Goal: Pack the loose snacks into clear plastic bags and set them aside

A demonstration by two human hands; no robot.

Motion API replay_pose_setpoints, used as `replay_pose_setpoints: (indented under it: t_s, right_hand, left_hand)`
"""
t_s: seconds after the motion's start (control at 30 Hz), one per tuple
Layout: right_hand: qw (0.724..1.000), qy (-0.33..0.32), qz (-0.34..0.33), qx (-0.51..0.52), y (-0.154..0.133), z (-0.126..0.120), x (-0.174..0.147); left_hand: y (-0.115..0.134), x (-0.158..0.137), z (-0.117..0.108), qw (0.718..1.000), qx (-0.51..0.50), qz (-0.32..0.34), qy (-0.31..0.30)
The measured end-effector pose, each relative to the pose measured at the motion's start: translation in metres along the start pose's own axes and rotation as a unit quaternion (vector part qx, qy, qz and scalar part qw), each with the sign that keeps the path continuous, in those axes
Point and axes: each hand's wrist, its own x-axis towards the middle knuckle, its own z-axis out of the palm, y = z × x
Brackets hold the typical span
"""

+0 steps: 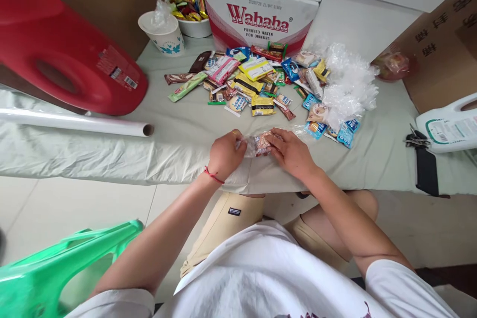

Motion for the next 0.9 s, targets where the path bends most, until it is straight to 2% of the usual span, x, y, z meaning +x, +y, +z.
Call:
replay_pose_setpoints:
  t_s: [0.07, 0.13, 0.2, 0.3, 0.37, 0.43, 0.5, 0.53, 0.6, 0.67, 0.73, 0.8, 0.9]
  right_hand:
    - [0.999, 0.001, 0.01, 0.032, 0.004, 0.002, -0.001]
    - [0.998, 0.0, 0.023, 0.061, 0.004, 0.004, -0.001]
    - [0.995, 0.005, 0.032, 0.094, 0.003, 0.008, -0.001]
    - [0.986, 0.047, 0.017, 0.158, 0.014, 0.01, -0.002]
    - [0.975, 0.123, 0.033, 0.181, 0.03, 0.006, -0.005]
    - [0.957, 0.215, 0.102, 0.166, 0.051, -0.001, -0.009]
    - [0.938, 0.257, 0.182, 0.147, 0.07, -0.007, -0.011]
    - [0.933, 0.247, 0.214, 0.15, 0.078, -0.009, -0.011]
    - [0.934, 0.174, 0.252, 0.183, 0.088, -0.009, -0.013]
    - [0.931, 0.089, 0.264, 0.234, 0.094, -0.01, -0.016]
    - [0.921, 0.067, 0.266, 0.276, 0.099, -0.015, -0.022]
    - [0.91, 0.135, 0.275, 0.278, 0.1, -0.023, -0.032]
    - [0.909, 0.271, 0.252, 0.19, 0.087, -0.034, -0.049]
  left_hand:
    - [0.008, 0.006, 0.001, 0.989, -0.135, -0.05, -0.015]
    - [0.021, 0.013, 0.008, 0.96, -0.258, -0.104, -0.028]
    - [0.037, 0.017, 0.021, 0.946, -0.294, -0.13, -0.039]
    - [0.055, 0.01, 0.039, 0.966, -0.238, -0.093, -0.041]
    - [0.061, -0.002, 0.047, 0.988, -0.152, -0.028, -0.032]
    - [0.062, -0.015, 0.052, 0.999, -0.021, 0.043, -0.024]
    - [0.061, -0.025, 0.056, 0.99, 0.106, 0.093, -0.021]
    - [0.059, -0.028, 0.057, 0.984, 0.142, 0.103, -0.02]
    - [0.056, -0.03, 0.06, 0.978, 0.179, 0.108, -0.017]
    - [0.055, -0.029, 0.061, 0.976, 0.191, 0.102, -0.016]
    - [0.057, -0.027, 0.06, 0.977, 0.191, 0.096, -0.02]
    - [0.059, -0.024, 0.058, 0.977, 0.188, 0.097, -0.021]
    - [0.064, -0.02, 0.055, 0.977, 0.188, 0.098, -0.015]
